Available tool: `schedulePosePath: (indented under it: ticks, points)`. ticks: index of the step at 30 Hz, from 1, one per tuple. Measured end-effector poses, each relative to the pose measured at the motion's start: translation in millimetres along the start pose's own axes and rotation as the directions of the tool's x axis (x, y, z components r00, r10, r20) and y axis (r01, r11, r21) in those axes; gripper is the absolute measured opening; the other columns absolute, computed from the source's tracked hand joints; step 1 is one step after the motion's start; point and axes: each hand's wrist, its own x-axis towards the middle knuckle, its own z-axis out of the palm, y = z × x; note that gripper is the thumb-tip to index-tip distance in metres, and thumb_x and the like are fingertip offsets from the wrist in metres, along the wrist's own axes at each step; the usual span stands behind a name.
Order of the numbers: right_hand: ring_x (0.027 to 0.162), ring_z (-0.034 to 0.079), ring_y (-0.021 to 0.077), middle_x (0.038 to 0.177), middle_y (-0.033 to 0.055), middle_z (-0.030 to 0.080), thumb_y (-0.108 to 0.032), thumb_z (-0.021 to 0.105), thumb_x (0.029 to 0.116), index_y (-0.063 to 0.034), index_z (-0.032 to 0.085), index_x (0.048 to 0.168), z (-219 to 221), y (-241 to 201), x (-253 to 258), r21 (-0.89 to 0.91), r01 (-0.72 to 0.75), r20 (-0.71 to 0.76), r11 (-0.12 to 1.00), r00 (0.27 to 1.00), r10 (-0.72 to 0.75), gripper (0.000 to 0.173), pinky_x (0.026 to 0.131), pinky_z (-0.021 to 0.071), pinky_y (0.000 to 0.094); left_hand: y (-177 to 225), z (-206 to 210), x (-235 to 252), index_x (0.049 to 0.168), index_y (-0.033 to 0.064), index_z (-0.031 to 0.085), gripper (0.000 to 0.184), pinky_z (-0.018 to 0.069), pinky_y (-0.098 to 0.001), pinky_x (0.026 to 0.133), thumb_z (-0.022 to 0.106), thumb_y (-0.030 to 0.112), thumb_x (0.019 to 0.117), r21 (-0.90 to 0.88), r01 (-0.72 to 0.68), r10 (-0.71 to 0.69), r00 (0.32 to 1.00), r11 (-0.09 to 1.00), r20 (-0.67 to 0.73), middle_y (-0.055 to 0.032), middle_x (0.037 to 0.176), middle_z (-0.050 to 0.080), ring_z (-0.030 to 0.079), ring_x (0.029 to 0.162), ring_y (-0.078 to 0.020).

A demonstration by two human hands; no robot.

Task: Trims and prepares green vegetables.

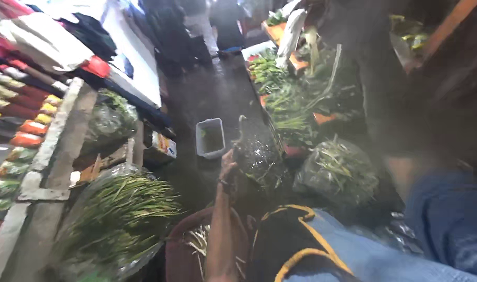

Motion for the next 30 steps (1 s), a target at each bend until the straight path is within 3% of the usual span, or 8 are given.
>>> schedulePosePath:
  ticks: [6, 12, 13, 17, 19, 22, 27, 30]
  points:
    - [0.102, 0.065, 0.0422, 0.11, 0.0288, 0.068, 0.005, 0.064, 0.087, 0.0079, 0.068, 0.115, 38, 13, -158, 0.242, -0.32, 0.404, 0.916, 0.892, 0.205, 0.028, 0.094, 0.0487, 0.0615, 24, -1, -6, 0.126, 0.0033, 0.064, 0.035, 0.0586, -0.0246, 0.069, 0.061, 0.013, 0.0921, -0.032, -0.003, 0.005, 0.998, 0.999, 0.067, -0.0024, 0.101, 0.075, 0.069, 0.08, -0.0076]
    - [0.111, 0.064, 0.0489, 0.113, 0.0288, 0.069, -0.008, 0.067, 0.096, 0.0007, 0.073, 0.114, 96, 65, -282, -0.031, -0.621, 0.607, 0.783, 0.611, 0.509, 0.021, 0.1, 0.0453, 0.0698, 42, 3, -4, 0.123, 0.0084, 0.068, 0.03, 0.0584, -0.0243, 0.069, 0.06, 0.022, 0.0968, -0.006, -0.076, 0.076, 0.996, 0.997, 0.047, -0.0023, 0.106, 0.077, 0.072, 0.083, -0.0082]
    - [0.108, 0.064, 0.0506, 0.109, 0.0304, 0.069, -0.009, 0.068, 0.0955, 0.0036, 0.073, 0.109, 104, 74, -298, -0.104, -0.635, 0.635, 0.765, 0.55, 0.543, 0.019, 0.097, 0.0455, 0.071, 44, 5, -4, 0.124, 0.0084, 0.068, 0.031, 0.0577, -0.0233, 0.067, 0.06, 0.025, 0.0984, -0.01, -0.079, 0.08, 0.996, 0.997, 0.04, -0.0022, 0.106, 0.077, 0.071, 0.082, -0.0076]
    - [0.12, 0.059, 0.0516, 0.122, 0.037, 0.062, -0.004, 0.071, 0.0928, 0.0171, 0.063, 0.115, 110, 72, -324, -0.516, -0.596, 0.747, 0.615, 0.038, 0.664, 0.032, 0.101, 0.0449, 0.0663, 48, 7, -3, 0.127, 0.0051, 0.066, 0.032, 0.0592, -0.0257, 0.072, 0.061, 0.016, 0.0971, -0.046, -0.101, 0.103, 0.994, 0.994, 0.044, -0.0052, 0.109, 0.076, 0.072, 0.086, -0.0106]
    - [0.123, 0.058, 0.0516, 0.126, 0.036, 0.061, -0.005, 0.072, 0.0925, 0.0154, 0.063, 0.118, 116, 69, -338, -0.591, -0.571, 0.705, 0.57, -0.022, 0.709, 0.034, 0.101, 0.0445, 0.0681, 48, 5, -4, 0.125, 0.0042, 0.065, 0.031, 0.0589, -0.0272, 0.075, 0.058, 0.009, 0.0949, -0.02, -0.101, 0.101, 0.995, 0.995, 0.006, -0.0044, 0.109, 0.075, 0.07, 0.088, -0.0106]
    - [0.124, 0.057, 0.0536, 0.128, 0.0343, 0.062, -0.012, 0.069, 0.0958, 0.0104, 0.066, 0.118, 120, 49, -333, -0.586, -0.639, 0.617, 0.497, 0.045, 0.785, 0.031, 0.097, 0.0421, 0.0742, 46, 1, -2, 0.126, 0.0035, 0.064, 0.034, 0.0585, -0.0294, 0.079, 0.06, 0.008, 0.0931, -0.015, -0.095, 0.095, 0.995, 0.995, -0.01, -0.0051, 0.112, 0.074, 0.07, 0.092, -0.0119]
    - [0.088, 0.07, 0.0391, 0.091, 0.0202, 0.073, -0.012, 0.081, 0.0833, -0.0022, 0.077, 0.093, 193, 1, -302, 0.297, -0.612, 0.427, 0.733, 0.772, 0.472, 0.014, 0.084, 0.0535, 0.0665, 49, 13, 2, 0.127, 0.0022, 0.064, 0.039, 0.0598, -0.0292, 0.071, 0.071, 0.015, 0.0902, -0.028, -0.046, 0.044, 0.997, 0.999, -0.061, -0.0074, 0.104, 0.075, 0.07, 0.083, -0.0126]
    - [0.078, 0.071, 0.0237, 0.088, 0.0096, 0.075, -0.01, 0.074, 0.0885, -0.0068, 0.078, 0.097, 211, -71, -255, 0.625, -0.481, 0.358, 0.614, 0.877, 0.321, 0.01, 0.076, 0.0589, 0.0525, 49, 25, 5, 0.118, 0.0014, 0.066, 0.03, 0.0571, -0.0281, 0.065, 0.069, 0.009, 0.0901, 0.034, -0.021, 0.026, 0.99, 0.999, -0.141, -0.0043, 0.091, 0.072, 0.066, 0.073, -0.0099]
